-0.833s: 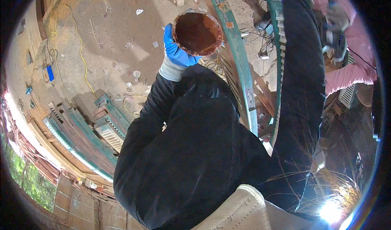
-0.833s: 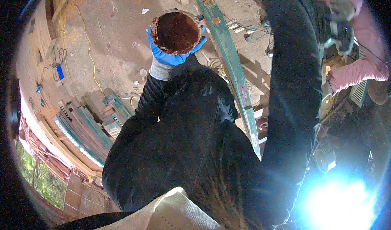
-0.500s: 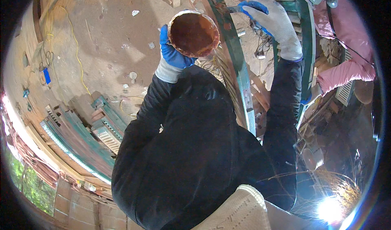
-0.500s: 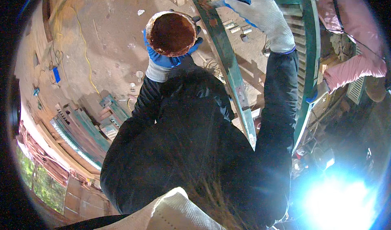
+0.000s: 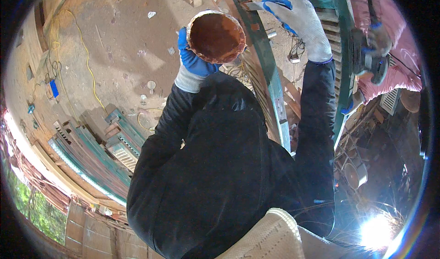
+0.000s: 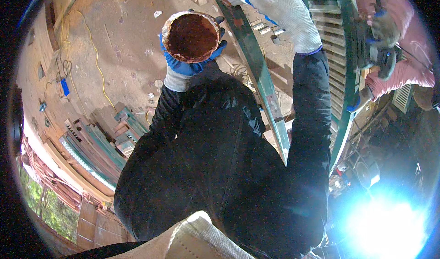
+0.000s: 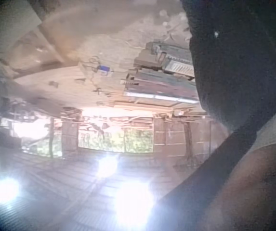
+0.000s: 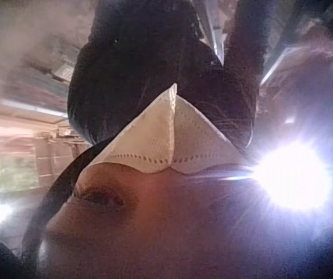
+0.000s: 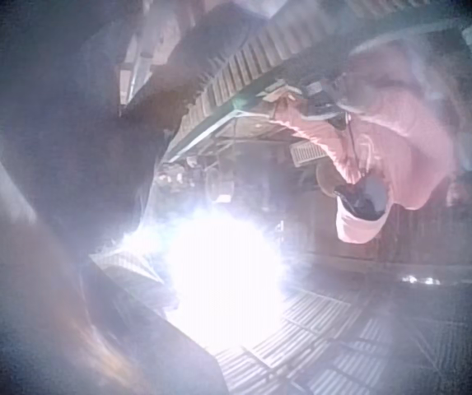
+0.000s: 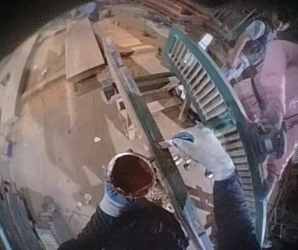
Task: The person paints a long wooden slatted frame with a reddish-brown finish using a small brush. They hold a container of paint in the left hand and apply the finish to the frame's edges and surfaces while standing in a workshop.
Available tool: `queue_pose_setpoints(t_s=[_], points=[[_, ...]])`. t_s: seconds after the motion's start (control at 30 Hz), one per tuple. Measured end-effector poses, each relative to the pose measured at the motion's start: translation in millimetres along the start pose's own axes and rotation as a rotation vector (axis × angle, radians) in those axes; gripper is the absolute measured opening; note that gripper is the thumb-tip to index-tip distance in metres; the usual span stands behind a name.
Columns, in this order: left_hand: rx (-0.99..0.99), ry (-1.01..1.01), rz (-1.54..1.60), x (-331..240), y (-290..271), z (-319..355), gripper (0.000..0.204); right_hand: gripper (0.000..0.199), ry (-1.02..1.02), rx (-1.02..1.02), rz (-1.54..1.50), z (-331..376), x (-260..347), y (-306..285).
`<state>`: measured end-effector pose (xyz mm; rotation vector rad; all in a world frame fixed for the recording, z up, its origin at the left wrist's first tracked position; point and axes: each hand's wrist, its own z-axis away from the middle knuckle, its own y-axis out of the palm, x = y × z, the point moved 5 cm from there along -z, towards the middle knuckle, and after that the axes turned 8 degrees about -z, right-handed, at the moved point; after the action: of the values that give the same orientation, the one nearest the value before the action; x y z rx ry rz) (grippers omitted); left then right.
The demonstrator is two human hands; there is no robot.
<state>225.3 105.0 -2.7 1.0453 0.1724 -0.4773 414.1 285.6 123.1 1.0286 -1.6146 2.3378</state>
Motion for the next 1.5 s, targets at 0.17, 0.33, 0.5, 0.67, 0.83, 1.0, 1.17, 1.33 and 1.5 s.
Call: queue_pose_setpoints(t_s=[0.17,0.33,0.5,0.67,0.83,1.0,1.17,1.33,1.5], points=[[-0.016,0.020,0.010,1.7,-4.4,-1.2,0.088,0.045,0.093,0.015,-0.093,2.2,2.7,2.3],[0.022,0.017,0.005,-0.6,1.5,-0.5,0.088,0.038,0.076,-0.031,-0.155,0.4,-26.2,3.9],[-0.021,0.008,-0.005,-5.7,7.5,2.6,0.088,0.035,0.177,0.017,-0.386,10.9,-35.7,1.6],[0.117,0.006,0.074,-1.1,-2.9,-4.6,0.083,0.037,0.395,-0.251,-0.461,69.5,-86.4,-8.2],[0.494,-0.114,0.606,-11.3,20.2,13.6,0.082,0.037,0.513,-0.604,-0.168,213.3,-73.4,-11.1],[0.400,-0.173,0.504,-20.9,23.1,18.2,0.083,0.033,1.016,-0.897,0.041,405.8,-97.4,24.0],[0.136,-0.205,0.089,-32.2,18.5,22.2,0.084,0.037,1.185,-1.179,0.206,614.9,-139.7,103.5],[0.237,-0.480,0.437,-40.9,11.6,50.4,0.066,0.038,1.333,-1.516,0.064,646.0,-137.9,153.2],[0.332,-0.626,0.330,-11.9,39.3,73.8,0.055,0.041,1.352,-1.268,0.292,640.7,-135.7,145.0]])
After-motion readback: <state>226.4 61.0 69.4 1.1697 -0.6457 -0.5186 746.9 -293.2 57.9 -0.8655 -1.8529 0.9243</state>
